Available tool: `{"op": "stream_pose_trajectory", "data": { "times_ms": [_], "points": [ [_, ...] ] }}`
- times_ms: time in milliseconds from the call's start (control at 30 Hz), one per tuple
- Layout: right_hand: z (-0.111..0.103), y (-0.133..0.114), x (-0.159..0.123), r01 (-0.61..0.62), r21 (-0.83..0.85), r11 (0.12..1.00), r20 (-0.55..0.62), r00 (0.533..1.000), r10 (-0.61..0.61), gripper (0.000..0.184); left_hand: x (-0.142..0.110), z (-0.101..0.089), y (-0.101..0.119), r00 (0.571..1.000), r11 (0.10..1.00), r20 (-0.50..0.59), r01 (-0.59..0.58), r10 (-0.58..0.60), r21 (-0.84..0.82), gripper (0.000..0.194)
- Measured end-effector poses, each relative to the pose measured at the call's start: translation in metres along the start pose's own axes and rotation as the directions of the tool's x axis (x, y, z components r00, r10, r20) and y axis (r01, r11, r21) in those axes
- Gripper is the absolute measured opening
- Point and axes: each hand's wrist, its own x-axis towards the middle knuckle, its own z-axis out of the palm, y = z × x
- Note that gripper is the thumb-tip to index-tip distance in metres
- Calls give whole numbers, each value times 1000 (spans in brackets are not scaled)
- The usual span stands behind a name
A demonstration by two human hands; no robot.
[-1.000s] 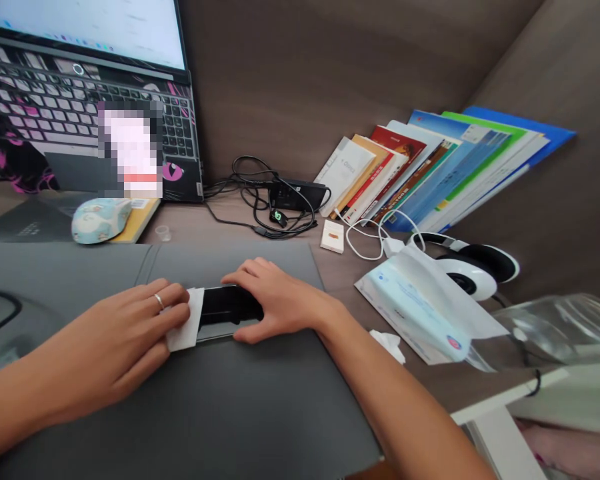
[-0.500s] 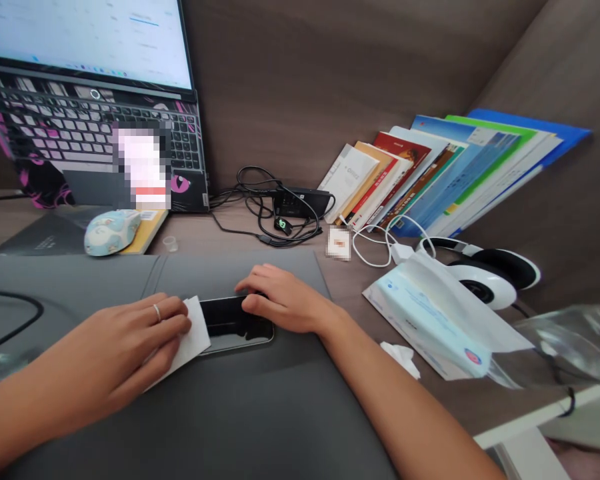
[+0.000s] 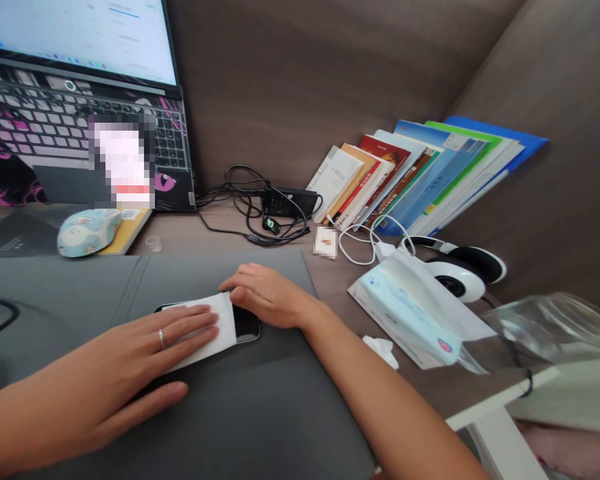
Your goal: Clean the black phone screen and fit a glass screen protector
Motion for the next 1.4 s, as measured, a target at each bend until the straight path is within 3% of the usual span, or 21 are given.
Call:
{"op": "stream_pose_trajectory", "data": {
  "times_ms": [167,367,500,600,700,800,967,1133,1267,1400],
  "points": [
    [0,3,0,-9,-14,1000,19,1000,10,88,3,-3,-1,998,996,-32,50,-53,-70,25],
    [0,4,1,-12,-22,1000,16,1000,13,88,7,-6,-1,994,992,46,106,-104,-67,29],
    [0,4,1,-12,-29,1000,12,1000,13,90,7,-5,0,997,997,54,59,-56,-59,25],
    [0,4,1,-5,-32,999,12,1000,6,90,6,-5,0,1000,999,20,11,-11,-38,36],
    [0,4,1,-5,-31,999,14,1000,6,89,7,-8,0,998,998,51,51,-49,-45,26],
    [-1,4,1,-11,-30,999,9,1000,12,89,8,-11,0,990,994,96,104,-101,-27,31],
    [-1,3,2,-11,-31,999,6,1000,11,89,8,-11,1,997,996,61,53,-49,-72,23],
    [-1,4,1,-20,-37,999,11,1000,20,90,8,-10,0,984,991,150,109,-96,-79,31],
    [0,3,1,-21,-36,999,10,1000,22,90,7,-10,1,993,992,90,80,-72,-94,24],
    [-1,3,1,-26,-30,999,5,1000,26,89,7,-11,1,990,988,117,89,-74,-126,30]
  ]
}}
